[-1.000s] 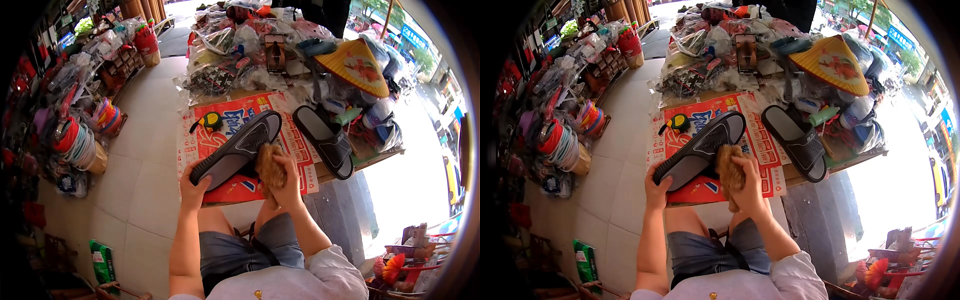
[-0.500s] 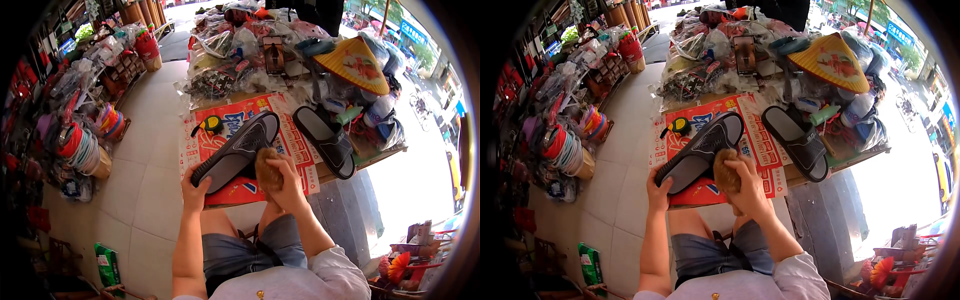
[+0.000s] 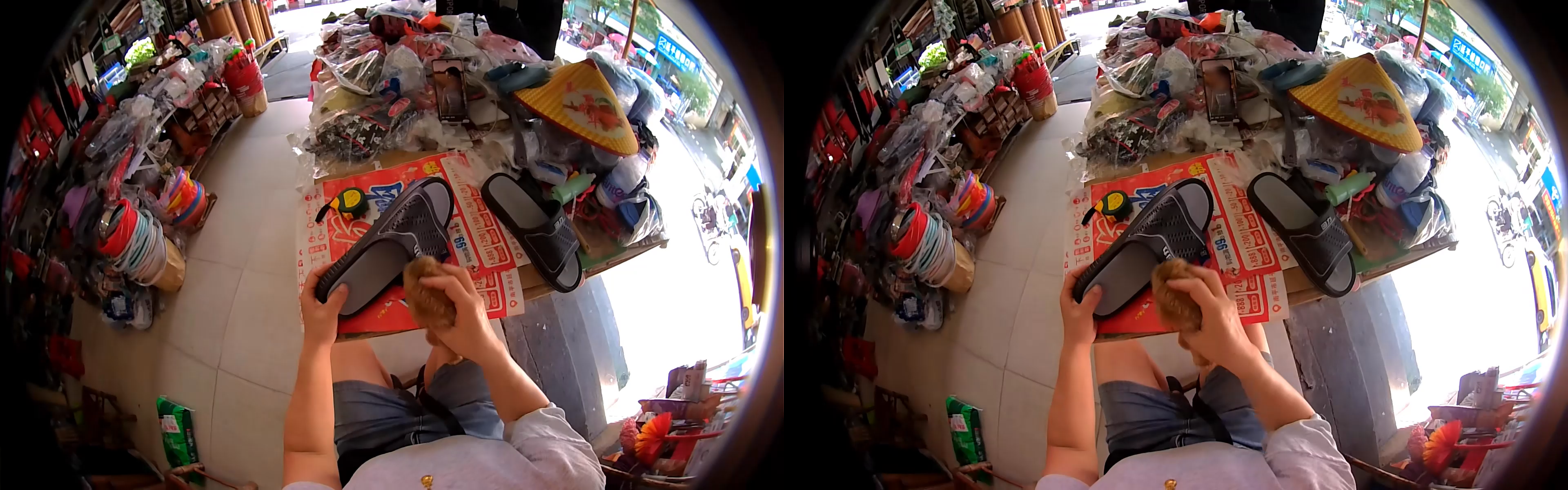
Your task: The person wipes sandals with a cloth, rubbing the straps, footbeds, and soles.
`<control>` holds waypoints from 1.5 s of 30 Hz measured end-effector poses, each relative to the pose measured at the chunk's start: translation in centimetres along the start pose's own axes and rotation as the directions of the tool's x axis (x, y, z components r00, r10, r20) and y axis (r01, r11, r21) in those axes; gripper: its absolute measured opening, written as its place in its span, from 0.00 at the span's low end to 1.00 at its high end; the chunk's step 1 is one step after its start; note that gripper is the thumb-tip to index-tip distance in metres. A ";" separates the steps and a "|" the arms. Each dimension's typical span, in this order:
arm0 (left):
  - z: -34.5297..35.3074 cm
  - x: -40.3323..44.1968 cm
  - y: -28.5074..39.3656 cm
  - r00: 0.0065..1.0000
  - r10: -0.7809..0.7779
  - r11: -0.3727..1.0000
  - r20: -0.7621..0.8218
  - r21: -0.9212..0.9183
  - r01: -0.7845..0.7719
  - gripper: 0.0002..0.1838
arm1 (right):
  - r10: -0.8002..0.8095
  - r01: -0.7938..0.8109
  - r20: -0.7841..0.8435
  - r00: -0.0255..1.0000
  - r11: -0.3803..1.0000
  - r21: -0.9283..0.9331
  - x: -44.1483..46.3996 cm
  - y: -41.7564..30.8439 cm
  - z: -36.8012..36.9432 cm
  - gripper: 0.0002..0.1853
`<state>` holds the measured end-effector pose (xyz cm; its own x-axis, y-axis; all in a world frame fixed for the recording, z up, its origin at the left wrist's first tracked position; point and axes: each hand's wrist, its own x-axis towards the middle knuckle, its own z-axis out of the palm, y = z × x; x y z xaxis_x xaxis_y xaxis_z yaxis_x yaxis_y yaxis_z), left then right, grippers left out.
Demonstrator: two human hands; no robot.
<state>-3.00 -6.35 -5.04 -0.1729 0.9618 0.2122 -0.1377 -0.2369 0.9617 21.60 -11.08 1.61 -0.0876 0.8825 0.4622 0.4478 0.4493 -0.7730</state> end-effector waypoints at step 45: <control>3.7 -4.3 2.1 0.901 0.119 0.899 0.418 0.340 -0.276 0.54 | -0.172 0.184 0.103 0.980 0.975 -0.123 3.0 -3.1 -3.5 0.33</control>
<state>1.09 -10.48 -3.26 0.2354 0.8955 0.3777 0.2551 -0.4319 0.8651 23.06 -10.36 6.92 -0.2546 0.8015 0.5411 0.5302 0.5836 -0.6150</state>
